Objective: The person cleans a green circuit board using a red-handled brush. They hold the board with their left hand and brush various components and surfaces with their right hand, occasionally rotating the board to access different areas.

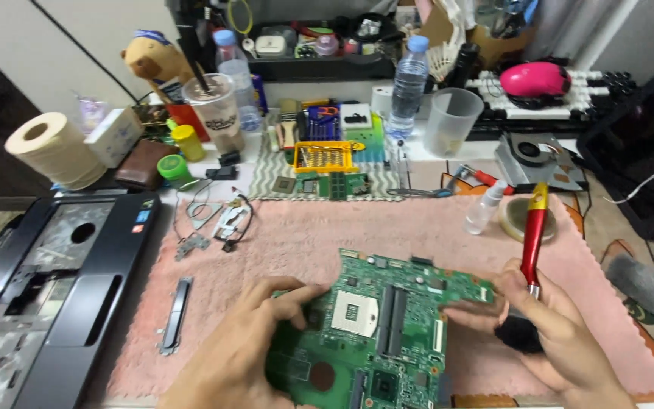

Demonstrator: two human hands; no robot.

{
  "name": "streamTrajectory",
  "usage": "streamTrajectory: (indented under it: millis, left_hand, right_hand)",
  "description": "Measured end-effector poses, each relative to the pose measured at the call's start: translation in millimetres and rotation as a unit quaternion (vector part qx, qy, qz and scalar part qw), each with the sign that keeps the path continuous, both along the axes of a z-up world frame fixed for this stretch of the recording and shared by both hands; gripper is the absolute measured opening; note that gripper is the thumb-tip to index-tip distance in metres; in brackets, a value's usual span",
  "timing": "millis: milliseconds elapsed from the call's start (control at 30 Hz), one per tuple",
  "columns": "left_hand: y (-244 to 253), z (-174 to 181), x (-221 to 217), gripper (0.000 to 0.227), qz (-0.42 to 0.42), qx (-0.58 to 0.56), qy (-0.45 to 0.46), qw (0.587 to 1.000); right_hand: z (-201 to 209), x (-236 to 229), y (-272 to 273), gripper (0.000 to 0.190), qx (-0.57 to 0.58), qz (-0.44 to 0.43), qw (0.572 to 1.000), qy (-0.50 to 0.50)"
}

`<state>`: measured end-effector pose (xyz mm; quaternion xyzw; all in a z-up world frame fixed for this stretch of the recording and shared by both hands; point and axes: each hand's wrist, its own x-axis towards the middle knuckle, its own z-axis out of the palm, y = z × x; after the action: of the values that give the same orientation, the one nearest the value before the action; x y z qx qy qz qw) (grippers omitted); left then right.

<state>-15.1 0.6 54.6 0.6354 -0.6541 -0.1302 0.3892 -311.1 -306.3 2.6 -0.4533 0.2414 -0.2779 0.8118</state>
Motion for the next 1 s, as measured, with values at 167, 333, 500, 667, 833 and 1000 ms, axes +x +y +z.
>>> streamTrajectory:
  millis: [167,333,500,667,833,1000]
  left_hand:
    - [-0.9,12.7,1.8,0.096,-0.012,-0.014,-0.026,0.999]
    - [-4.0,-14.8,16.8,0.106,-0.024,-0.079,-0.102,0.991]
    - [-13.0,-40.9,-27.6,0.118,0.305,-0.146,0.099,0.936]
    - [-52.3,-148.5,-44.8,0.067,0.106,-0.211,0.717,0.656]
    - [-54.7,-119.8,-75.8,0.107,0.243,-0.052,0.814,0.524]
    - [-67.7,-30.8,-84.3,0.064,0.312,-0.074,0.839,0.44]
  right_hand:
    - [11.6,1.5,6.8,0.028,0.062,-0.05,0.996,0.046]
    - [36.9,0.4,31.5,0.022,0.055,-0.123,0.989,0.068]
    - [78.1,27.3,69.0,0.03,0.1,-0.289,0.95,0.059]
    - [43.1,23.2,66.1,0.029,0.143,-0.301,0.943,-0.003]
    - [40.2,28.3,80.5,0.03,0.163,-0.319,0.933,-0.039]
    - [40.6,24.3,96.7,0.024,0.126,-0.309,0.942,-0.032]
